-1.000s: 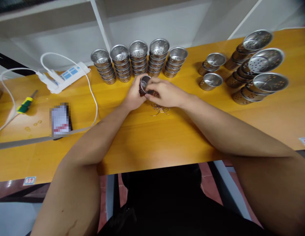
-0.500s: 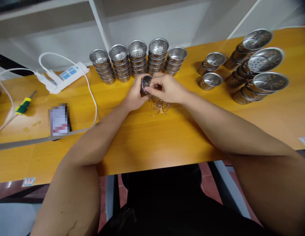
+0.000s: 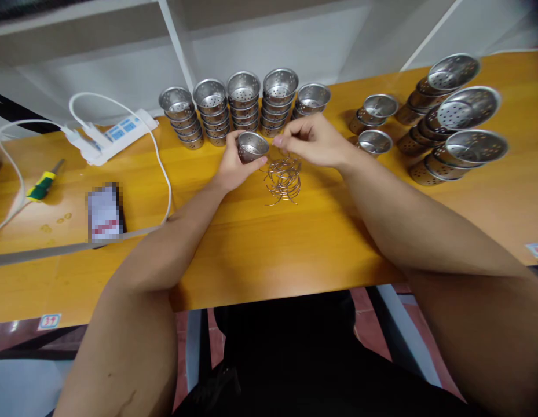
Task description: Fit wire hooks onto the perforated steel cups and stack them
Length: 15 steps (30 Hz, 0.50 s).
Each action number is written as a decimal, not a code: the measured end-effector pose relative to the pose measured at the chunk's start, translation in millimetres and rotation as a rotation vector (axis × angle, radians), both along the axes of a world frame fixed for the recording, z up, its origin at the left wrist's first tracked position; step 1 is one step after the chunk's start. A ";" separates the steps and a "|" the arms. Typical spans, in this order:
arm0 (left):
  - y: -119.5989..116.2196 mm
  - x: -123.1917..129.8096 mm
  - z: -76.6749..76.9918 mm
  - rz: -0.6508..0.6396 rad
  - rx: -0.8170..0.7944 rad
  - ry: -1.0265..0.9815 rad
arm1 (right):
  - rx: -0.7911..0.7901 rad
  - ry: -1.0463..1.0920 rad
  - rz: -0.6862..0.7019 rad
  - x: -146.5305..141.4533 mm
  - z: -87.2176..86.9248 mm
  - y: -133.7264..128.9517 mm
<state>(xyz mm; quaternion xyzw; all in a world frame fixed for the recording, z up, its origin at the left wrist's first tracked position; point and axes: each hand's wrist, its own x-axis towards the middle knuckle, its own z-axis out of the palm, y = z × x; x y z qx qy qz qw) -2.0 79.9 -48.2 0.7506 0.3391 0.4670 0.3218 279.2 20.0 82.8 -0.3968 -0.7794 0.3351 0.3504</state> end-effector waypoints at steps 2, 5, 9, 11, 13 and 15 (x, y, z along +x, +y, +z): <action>-4.3 1.2 5.1 0.031 -0.033 0.003 | 0.012 -0.177 0.068 6.7 -5.7 3.1; -10.3 5.3 11.5 -0.005 -0.028 0.029 | 0.015 -0.318 0.133 11.4 -18.5 7.8; -12.2 11.5 12.8 -0.055 -0.009 0.042 | 0.084 -0.292 0.078 14.5 -27.7 10.6; -13.0 13.6 13.6 -0.060 -0.004 0.044 | 0.113 -0.262 0.034 14.6 -27.5 9.2; -15.3 14.5 15.5 -0.069 -0.003 0.036 | 0.106 -0.241 0.041 11.9 -26.4 6.3; -18.5 14.1 17.7 -0.092 -0.007 0.035 | 0.096 -0.214 0.062 5.9 -26.1 3.1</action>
